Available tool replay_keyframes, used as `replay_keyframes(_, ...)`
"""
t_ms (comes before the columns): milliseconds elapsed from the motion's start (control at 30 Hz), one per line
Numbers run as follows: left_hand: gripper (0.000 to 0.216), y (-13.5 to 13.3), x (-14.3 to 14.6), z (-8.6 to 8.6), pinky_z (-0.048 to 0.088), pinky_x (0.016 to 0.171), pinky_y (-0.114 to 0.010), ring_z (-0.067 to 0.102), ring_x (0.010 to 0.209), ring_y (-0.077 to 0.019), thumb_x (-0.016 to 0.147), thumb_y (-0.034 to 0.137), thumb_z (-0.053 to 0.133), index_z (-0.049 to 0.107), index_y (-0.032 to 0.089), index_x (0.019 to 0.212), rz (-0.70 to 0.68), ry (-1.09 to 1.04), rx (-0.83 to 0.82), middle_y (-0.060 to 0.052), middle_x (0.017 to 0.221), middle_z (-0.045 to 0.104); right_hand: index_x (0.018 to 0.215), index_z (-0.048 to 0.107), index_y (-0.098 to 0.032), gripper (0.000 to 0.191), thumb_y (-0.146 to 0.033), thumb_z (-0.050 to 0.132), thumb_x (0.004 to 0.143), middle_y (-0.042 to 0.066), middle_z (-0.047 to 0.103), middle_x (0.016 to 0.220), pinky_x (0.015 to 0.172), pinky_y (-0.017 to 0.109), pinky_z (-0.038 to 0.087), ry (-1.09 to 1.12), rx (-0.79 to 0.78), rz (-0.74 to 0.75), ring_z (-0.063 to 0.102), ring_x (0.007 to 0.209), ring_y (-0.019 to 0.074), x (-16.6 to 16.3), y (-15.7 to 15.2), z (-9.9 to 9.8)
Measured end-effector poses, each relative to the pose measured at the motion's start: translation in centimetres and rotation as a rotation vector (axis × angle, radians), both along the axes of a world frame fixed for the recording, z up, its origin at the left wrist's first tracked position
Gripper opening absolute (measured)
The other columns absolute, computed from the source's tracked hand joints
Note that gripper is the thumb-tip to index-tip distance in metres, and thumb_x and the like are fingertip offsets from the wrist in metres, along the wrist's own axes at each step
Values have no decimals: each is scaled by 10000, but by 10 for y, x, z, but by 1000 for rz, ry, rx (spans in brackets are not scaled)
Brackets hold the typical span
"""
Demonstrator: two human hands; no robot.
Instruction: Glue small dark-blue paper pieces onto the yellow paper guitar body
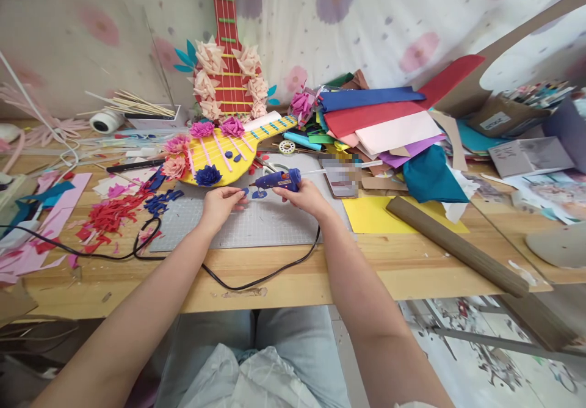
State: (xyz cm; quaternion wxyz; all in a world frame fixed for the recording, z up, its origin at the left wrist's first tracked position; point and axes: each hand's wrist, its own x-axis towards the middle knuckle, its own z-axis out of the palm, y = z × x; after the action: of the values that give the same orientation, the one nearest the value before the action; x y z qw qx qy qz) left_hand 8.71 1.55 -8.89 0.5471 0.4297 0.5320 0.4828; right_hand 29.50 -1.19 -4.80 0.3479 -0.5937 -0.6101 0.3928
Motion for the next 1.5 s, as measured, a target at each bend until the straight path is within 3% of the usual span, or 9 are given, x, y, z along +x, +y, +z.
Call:
replay_keyframes(567, 70, -1, 0, 0, 515, 477, -219, 651, 565, -141, 687, 126, 654, 657, 91, 748, 7, 15, 13, -36, 601, 659, 592, 543, -165, 457, -610, 623, 654, -10, 522, 529, 497, 250, 335, -128, -26, 39, 418, 482, 86, 2, 2, -5)
replay_keyframes(1067, 126, 0, 0, -2, 510, 473, -201, 655, 561, -138, 650, 160, 694, 658, 96, 753, -19, 15, 11, -40, 619, 672, 596, 537, -167, 463, -619, 609, 664, -12, 513, 536, 508, 254, 334, -138, -40, 28, 411, 485, 85, 2, 3, -6)
replay_keyframes(1500, 49, -3, 1, 3, 503, 487, -205, 651, 557, -126, 691, 107, 645, 644, 99, 739, -56, 32, -6, -30, 623, 670, 587, 523, -171, 462, -617, 593, 689, -14, 501, 518, 452, 235, 308, -73, -5, 60, 393, 454, 73, 6, 6, -10)
